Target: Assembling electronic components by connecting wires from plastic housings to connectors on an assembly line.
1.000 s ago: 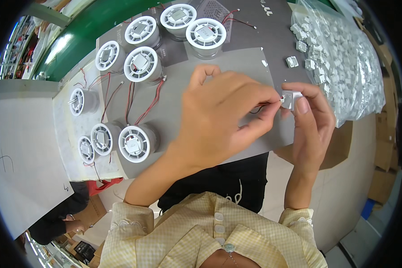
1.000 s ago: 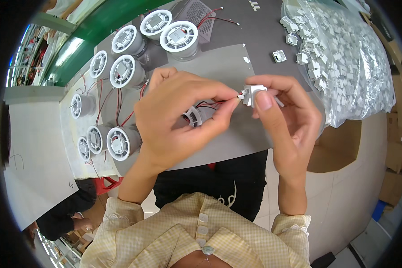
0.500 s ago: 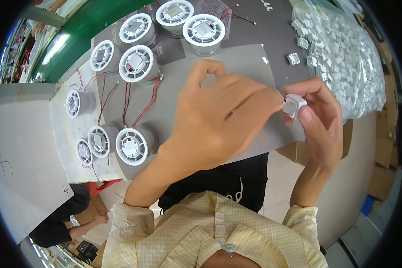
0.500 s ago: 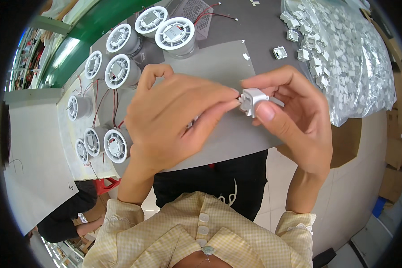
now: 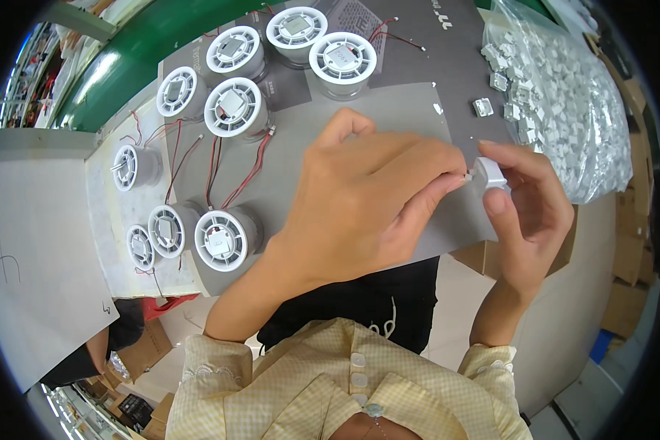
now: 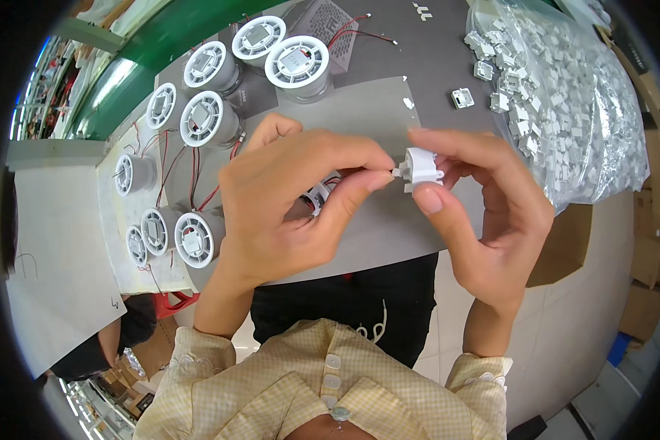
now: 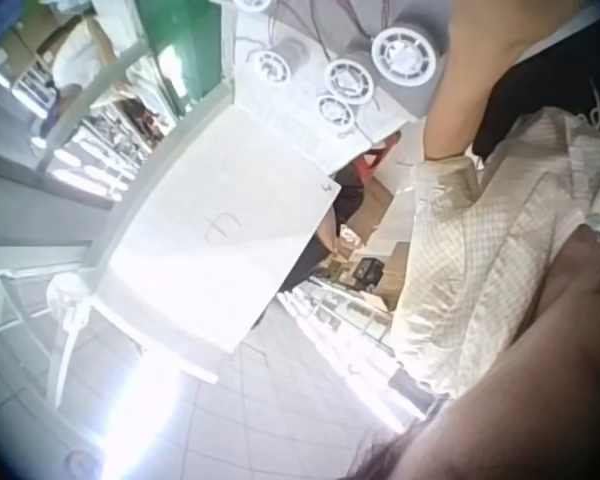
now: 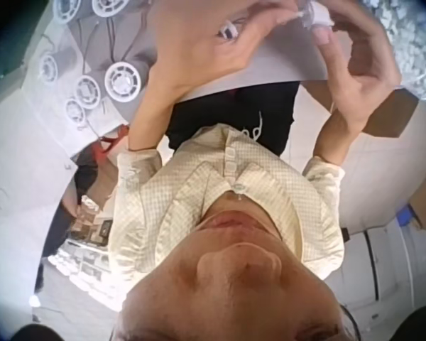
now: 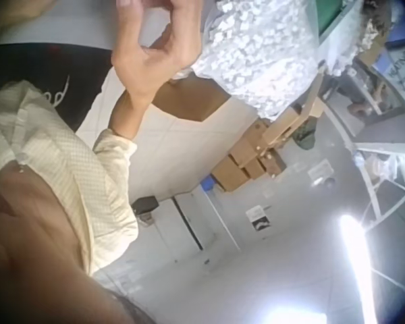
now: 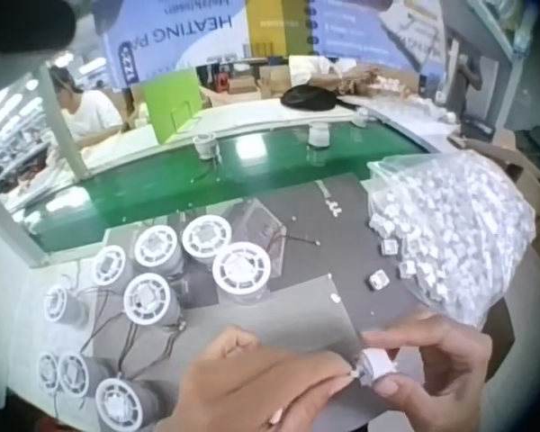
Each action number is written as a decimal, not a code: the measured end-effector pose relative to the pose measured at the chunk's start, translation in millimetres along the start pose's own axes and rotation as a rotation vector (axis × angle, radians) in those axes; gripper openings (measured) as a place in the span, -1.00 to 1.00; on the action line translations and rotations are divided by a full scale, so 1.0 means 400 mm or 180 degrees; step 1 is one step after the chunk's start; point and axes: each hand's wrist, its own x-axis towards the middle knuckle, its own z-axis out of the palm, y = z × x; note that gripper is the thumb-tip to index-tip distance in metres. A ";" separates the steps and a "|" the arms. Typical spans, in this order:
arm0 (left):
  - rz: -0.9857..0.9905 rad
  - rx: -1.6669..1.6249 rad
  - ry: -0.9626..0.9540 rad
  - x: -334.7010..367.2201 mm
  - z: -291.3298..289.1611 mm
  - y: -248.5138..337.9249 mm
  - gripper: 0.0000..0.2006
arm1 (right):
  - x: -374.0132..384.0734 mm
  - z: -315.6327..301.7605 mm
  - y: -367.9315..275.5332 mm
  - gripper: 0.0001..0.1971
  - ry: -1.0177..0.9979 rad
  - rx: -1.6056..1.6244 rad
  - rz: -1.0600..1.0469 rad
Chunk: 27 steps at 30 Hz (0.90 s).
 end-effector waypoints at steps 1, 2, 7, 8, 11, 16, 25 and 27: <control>0.0022 -0.0002 0.0002 0.001 -0.001 -0.001 -0.87 | 0.000 0.001 -0.004 -0.69 0.0025 -0.0029 0.0136; 0.0044 -0.0004 0.0004 0.001 -0.001 -0.002 -0.87 | 0.000 0.000 -0.004 -0.69 0.0025 -0.0032 0.0133; -0.0279 -0.0514 -0.0016 -0.007 0.004 -0.005 -0.89 | -0.001 -0.001 0.009 -0.68 -0.0258 0.0057 0.0042; -0.0474 -0.0774 -0.0049 -0.007 0.004 -0.004 -0.89 | -0.003 0.001 0.010 -0.68 -0.0259 0.0056 0.0037; -0.0730 -0.0829 -0.0093 -0.006 0.008 0.006 -0.92 | -0.010 0.013 0.013 -0.67 -0.0114 0.0665 0.0284; -0.0500 -0.0497 0.0173 -0.004 0.008 -0.002 -0.94 | -0.018 0.045 0.014 -0.64 0.0117 0.0348 0.0282; -0.0970 -0.0973 0.0017 0.003 -0.011 -0.008 -0.93 | -0.013 0.034 0.031 -0.64 -0.0051 0.0591 0.0337; -0.0797 -0.0912 0.0064 0.003 -0.013 -0.007 -0.92 | -0.012 0.042 0.025 -0.64 0.0045 0.0593 0.0415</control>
